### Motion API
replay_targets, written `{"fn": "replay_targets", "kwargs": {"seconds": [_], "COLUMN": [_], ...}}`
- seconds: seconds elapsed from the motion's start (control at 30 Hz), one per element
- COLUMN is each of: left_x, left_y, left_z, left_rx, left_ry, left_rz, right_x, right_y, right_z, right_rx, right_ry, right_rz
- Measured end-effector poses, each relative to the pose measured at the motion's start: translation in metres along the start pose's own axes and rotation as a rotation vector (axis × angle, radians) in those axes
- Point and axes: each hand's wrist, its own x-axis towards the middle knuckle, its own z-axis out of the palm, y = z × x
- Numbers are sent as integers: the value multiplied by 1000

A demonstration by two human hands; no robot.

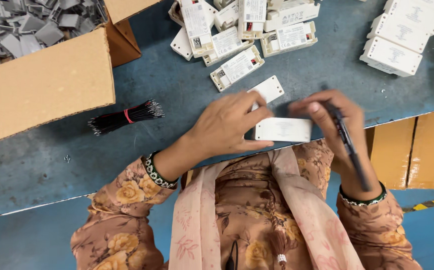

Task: The person arranges white plastic electrical components on a blue workbench and writes on them with a black pen. They repeatedly pick up components, align them in rows, mark each one, and stack the marked items to the side.

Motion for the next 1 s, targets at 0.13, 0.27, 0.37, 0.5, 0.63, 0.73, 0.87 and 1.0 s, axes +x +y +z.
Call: {"fn": "replay_targets", "kwargs": {"seconds": [0.13,0.27,0.37,0.5,0.63,0.73,0.87,1.0], "left_x": [3,4,-1,-1,6,10,10,6], "left_y": [-4,-18,-32,-40,-46,-49,-45,-34], "left_z": [-10,-26,-34,-25,-21,-20,-23,-30], "left_rx": [153,178,249,221,-307,-286,170,-20], "left_ry": [76,204,222,199,200,137,253,190], "left_rz": [25,-31,-209,-270,-524,-655,-529,-305], "right_x": [-4,-10,-12,-15,-9,-5,-1,0], "right_y": [-14,-11,-3,4,4,5,9,12], "right_z": [-6,0,10,22,18,17,21,24], "right_rx": [-110,-166,-291,-483,-414,-389,-455,-439], "right_ry": [148,27,-86,-59,-97,-112,-30,1], "right_rz": [-136,-342,-492,-507,-512,-536,-603,-609]}}
